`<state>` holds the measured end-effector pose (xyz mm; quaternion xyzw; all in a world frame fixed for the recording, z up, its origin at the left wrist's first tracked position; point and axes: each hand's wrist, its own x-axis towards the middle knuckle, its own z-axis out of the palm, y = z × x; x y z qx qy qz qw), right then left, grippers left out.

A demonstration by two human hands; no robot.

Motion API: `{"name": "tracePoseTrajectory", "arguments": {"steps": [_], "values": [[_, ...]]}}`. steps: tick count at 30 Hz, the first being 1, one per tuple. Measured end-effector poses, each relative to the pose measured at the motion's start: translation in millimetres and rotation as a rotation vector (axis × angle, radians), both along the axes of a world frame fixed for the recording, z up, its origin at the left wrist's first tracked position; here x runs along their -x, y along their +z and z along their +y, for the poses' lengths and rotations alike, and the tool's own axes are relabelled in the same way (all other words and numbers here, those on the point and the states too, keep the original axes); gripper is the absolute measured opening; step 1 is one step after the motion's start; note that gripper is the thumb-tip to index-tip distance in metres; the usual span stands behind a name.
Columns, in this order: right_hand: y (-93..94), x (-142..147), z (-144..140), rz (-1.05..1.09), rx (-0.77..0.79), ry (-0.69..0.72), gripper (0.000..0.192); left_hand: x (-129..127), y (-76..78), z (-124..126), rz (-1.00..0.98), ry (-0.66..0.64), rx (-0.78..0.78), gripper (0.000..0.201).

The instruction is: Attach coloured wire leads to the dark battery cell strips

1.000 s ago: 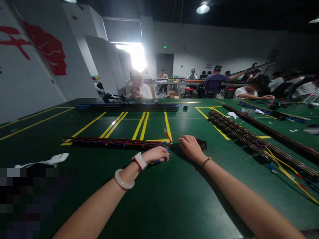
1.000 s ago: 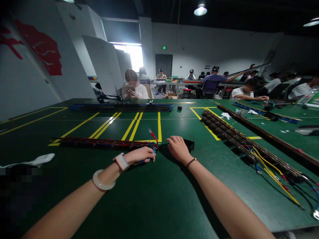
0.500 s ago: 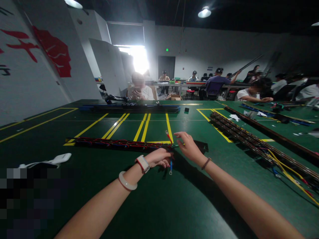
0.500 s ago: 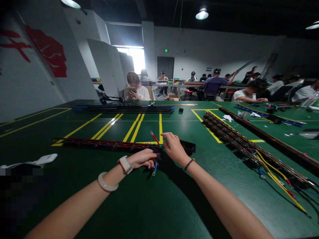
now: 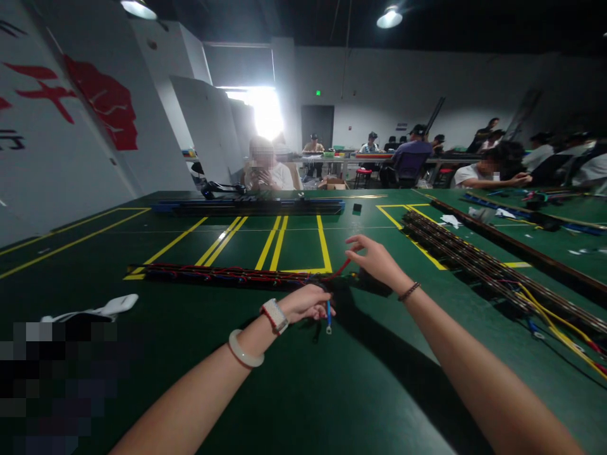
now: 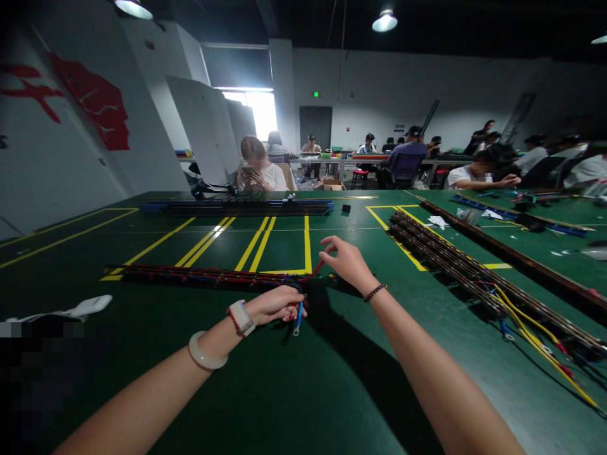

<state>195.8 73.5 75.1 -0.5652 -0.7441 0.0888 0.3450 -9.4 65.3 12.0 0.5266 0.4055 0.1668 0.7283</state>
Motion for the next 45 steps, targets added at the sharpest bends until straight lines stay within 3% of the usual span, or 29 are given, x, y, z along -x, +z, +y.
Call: {"name": "tracePoseTrajectory", "arguments": {"steps": [6, 14, 18, 24, 36, 45], "values": [[-9.4, -38.1, 11.5, -0.222, 0.251, 0.172, 0.042, -1.0, -3.1, 2.6, -0.148, 0.052, 0.171, 0.016], [-25.5, -24.3, 7.6, -0.519, 0.319, 0.22, 0.06, -7.7, -2.6, -3.1, -0.27, 0.106, 0.32, 0.015], [-24.3, -15.2, 6.9, -0.61, 0.307, 0.224, 0.049, -11.0, -2.2, -6.7, -0.31, 0.122, 0.3, 0.015], [-6.6, -3.1, -4.0, -0.642, 0.332, 0.279, 0.027, -16.6, -6.0, -12.7, -0.376, 0.185, 0.258, 0.016], [-7.3, 24.5, -34.5, -0.769, 0.28, 0.249, 0.044, -21.3, -15.8, -15.9, -0.379, 0.11, 0.168, 0.011], [3.6, 23.5, -36.9, -0.726, 0.42, 0.239, 0.047, -20.2, -12.5, -17.2, -0.354, 0.069, 0.194, 0.018]]}}
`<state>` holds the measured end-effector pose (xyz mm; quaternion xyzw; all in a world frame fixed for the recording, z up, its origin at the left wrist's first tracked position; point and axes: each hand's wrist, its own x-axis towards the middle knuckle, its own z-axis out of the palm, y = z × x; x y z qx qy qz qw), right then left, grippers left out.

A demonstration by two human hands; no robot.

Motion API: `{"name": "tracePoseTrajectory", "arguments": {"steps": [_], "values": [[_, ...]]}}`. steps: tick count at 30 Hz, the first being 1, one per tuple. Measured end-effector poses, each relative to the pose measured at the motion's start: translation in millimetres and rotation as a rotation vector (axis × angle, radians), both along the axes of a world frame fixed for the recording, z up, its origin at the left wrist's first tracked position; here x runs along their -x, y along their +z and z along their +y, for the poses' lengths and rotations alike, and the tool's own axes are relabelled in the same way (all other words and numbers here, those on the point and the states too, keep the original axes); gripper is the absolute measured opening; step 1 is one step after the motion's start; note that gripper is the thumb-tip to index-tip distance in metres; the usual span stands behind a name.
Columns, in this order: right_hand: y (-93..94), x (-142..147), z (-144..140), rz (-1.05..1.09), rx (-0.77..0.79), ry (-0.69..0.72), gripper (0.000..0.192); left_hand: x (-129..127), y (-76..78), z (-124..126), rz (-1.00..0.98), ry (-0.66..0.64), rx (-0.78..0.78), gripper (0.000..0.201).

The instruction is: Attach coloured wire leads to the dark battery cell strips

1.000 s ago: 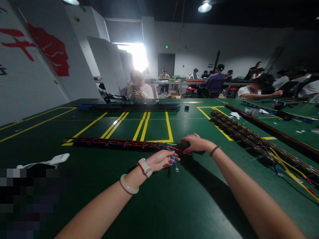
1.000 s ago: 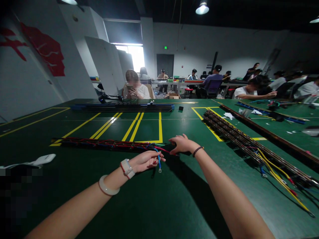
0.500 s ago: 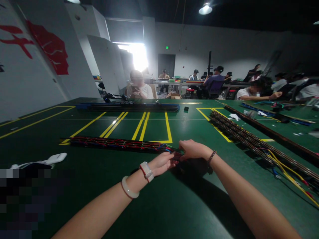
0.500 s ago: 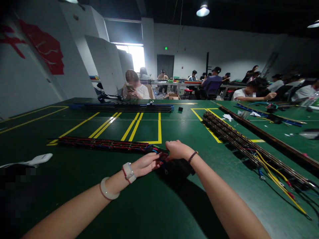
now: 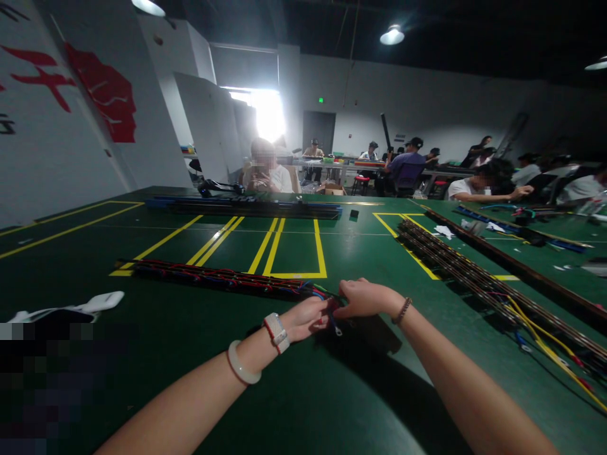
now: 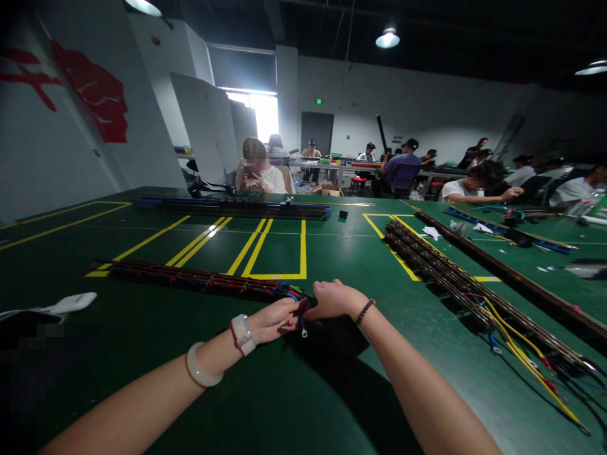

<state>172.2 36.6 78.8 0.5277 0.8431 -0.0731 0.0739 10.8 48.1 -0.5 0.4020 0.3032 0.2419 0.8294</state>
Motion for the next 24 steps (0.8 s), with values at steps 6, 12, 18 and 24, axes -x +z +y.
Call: {"name": "tracePoseTrajectory", "arguments": {"steps": [6, 12, 18, 24], "values": [[-0.1, -13.4, 16.3, 0.134, 0.128, -0.018, 0.03, 2.6, -7.6, 6.7, -0.076, -0.025, 0.071, 0.022], [-16.2, -17.4, 26.2, 0.02, -0.165, -0.048, 0.02, 2.9, -11.2, 9.9, -0.111, -0.004, 0.153, 0.027], [-29.4, -12.7, 35.0, -0.062, -0.431, -0.098, 0.019, 7.8, -9.1, 12.5, -0.05, -0.048, 0.181, 0.025], [-52.0, -19.0, 47.4, -0.089, -0.636, 0.049, 0.023, 8.5, -5.0, 10.8, -0.091, -0.042, 0.205, 0.023]]}}
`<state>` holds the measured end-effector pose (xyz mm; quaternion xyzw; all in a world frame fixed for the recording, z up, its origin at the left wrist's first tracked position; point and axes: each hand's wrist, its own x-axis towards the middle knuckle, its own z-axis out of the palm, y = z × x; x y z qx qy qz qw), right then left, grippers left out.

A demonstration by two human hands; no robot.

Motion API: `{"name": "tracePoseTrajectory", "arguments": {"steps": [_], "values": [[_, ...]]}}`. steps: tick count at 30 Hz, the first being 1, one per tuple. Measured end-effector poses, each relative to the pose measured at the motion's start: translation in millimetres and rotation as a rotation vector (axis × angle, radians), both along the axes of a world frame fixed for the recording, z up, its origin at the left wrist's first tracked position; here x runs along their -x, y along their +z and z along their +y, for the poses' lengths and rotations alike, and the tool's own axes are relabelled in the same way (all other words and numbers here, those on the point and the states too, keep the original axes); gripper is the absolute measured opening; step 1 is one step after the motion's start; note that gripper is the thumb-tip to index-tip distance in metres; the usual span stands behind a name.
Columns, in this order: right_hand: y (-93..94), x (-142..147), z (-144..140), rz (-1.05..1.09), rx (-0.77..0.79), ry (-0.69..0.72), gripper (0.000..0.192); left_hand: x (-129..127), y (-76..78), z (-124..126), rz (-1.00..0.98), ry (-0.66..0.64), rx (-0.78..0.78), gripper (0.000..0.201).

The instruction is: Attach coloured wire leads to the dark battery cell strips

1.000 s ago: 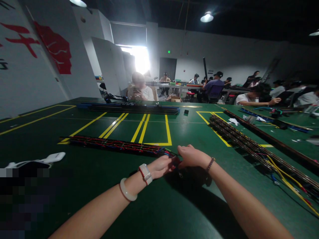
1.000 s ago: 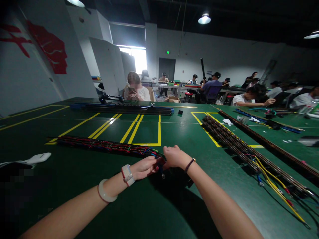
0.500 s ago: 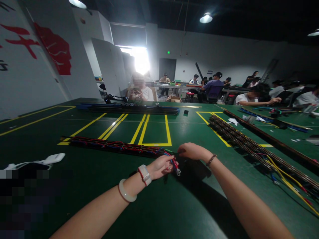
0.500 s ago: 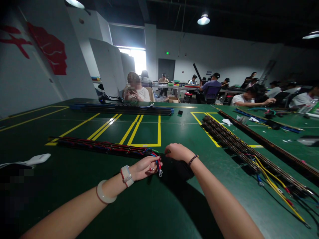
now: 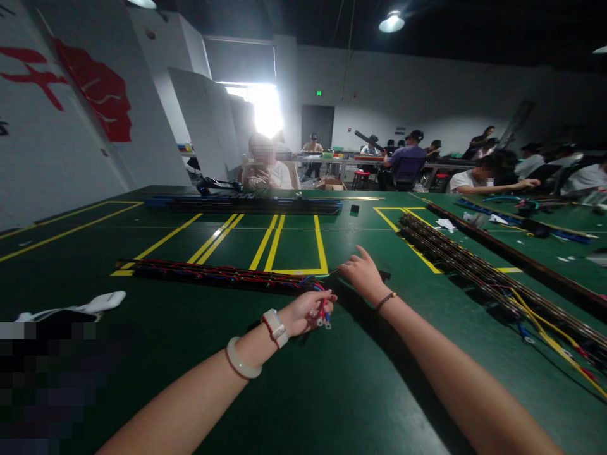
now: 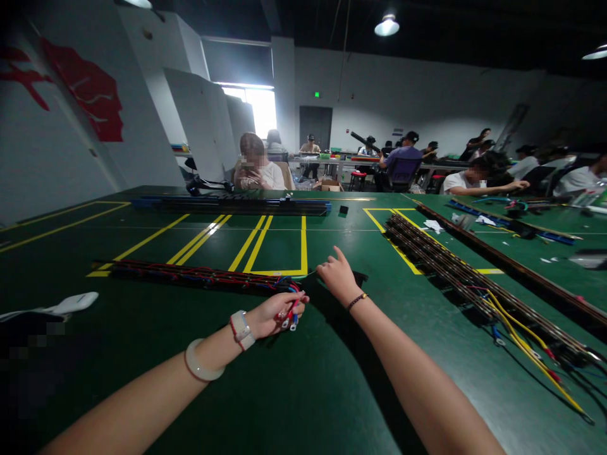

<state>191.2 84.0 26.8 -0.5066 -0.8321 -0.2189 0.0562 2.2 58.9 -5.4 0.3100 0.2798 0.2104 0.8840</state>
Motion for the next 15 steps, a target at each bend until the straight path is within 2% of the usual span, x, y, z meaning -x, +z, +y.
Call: {"name": "tracePoseTrajectory", "arguments": {"steps": [9, 15], "values": [[-24.3, -16.1, -11.7, 0.053, -0.202, 0.236, 0.029, -1.4, -6.8, 0.4, -0.075, 0.034, -0.029, 0.022], [-25.1, -12.6, -34.7, 0.284, -0.153, 0.403, 0.034, -3.0, -4.8, -2.4, -0.099, 0.086, -0.041, 0.018]]}}
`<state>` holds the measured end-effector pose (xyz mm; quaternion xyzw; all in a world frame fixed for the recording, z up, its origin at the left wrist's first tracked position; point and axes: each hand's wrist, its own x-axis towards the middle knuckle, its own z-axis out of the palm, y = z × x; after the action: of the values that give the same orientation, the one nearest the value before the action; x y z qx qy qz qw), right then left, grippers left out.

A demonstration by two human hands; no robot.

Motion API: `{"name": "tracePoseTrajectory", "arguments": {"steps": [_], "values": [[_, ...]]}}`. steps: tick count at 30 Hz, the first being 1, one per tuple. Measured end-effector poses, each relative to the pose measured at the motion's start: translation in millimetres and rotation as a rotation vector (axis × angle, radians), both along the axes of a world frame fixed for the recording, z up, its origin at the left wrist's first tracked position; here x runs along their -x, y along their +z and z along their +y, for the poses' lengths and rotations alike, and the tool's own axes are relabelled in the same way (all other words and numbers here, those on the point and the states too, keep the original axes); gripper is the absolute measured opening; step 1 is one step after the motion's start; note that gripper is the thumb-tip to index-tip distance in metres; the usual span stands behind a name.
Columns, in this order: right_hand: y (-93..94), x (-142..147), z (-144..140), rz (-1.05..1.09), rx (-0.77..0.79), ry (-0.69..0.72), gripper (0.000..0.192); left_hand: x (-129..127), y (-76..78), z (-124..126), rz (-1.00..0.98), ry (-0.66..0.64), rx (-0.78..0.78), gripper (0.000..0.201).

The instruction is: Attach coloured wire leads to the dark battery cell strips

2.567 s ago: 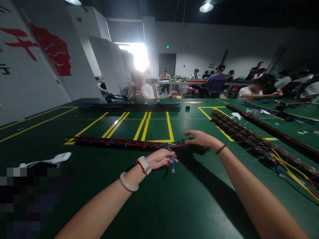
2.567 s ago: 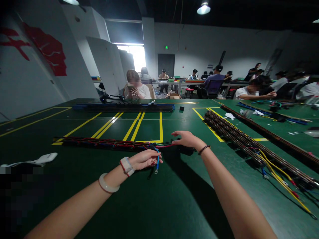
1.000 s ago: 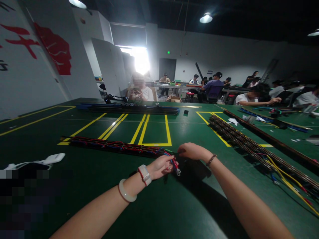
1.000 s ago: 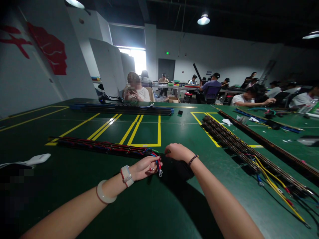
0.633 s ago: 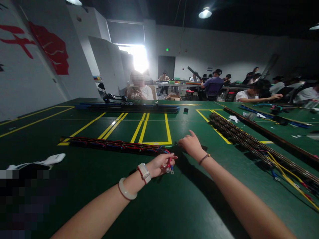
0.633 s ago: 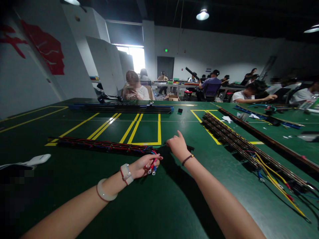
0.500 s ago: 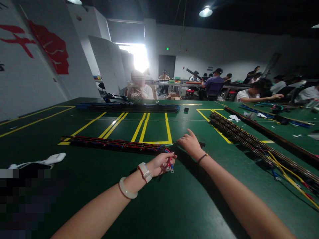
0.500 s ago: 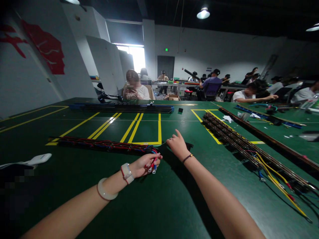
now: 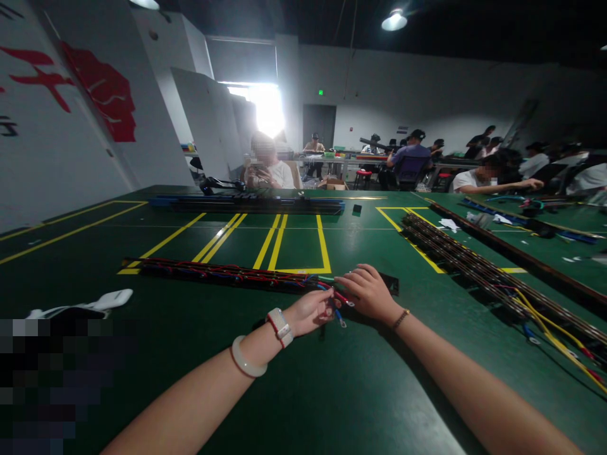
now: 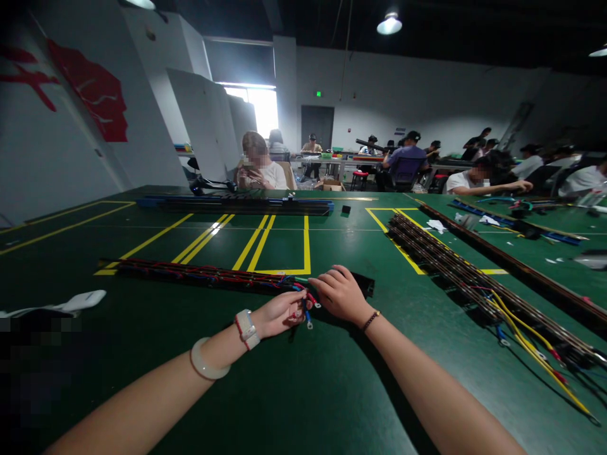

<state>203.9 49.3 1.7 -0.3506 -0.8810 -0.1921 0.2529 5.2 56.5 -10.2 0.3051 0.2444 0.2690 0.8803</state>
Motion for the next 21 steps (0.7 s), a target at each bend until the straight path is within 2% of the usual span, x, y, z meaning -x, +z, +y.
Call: {"name": "tracePoseTrajectory", "arguments": {"steps": [4, 7, 11, 14, 16, 18, 21], "values": [[4.6, 9.0, -12.1, 0.09, 0.098, 0.152, 0.035, -2.0, 2.3, -3.0, 0.002, 0.091, 0.036, 0.022], [3.3, 15.3, -11.1, 0.18, 0.126, 0.151, 0.026, -3.4, 4.7, -6.6, 0.032, 0.171, 0.062, 0.022], [4.1, 24.4, 0.7, 0.34, 0.18, -0.032, 0.037, -8.3, 4.9, -10.8, 0.089, 0.24, -0.031, 0.01], [19.5, 38.4, 13.4, 0.339, 0.276, -0.249, 0.046, -12.3, 2.6, -10.8, 0.118, 0.264, -0.043, 0.013], [36.0, 53.6, 22.4, 0.244, 0.335, -0.384, 0.046, -13.2, 0.9, -9.6, 0.131, 0.268, -0.023, 0.014], [52.5, 73.1, 31.1, 0.105, 0.343, -0.46, 0.043, -12.6, 0.0, -8.7, 0.14, 0.272, -0.007, 0.014], [68.0, 106.5, 42.4, -0.123, 0.325, -0.447, 0.038, -10.2, 0.4, -9.6, 0.128, 0.288, 0.009, 0.014]]}}
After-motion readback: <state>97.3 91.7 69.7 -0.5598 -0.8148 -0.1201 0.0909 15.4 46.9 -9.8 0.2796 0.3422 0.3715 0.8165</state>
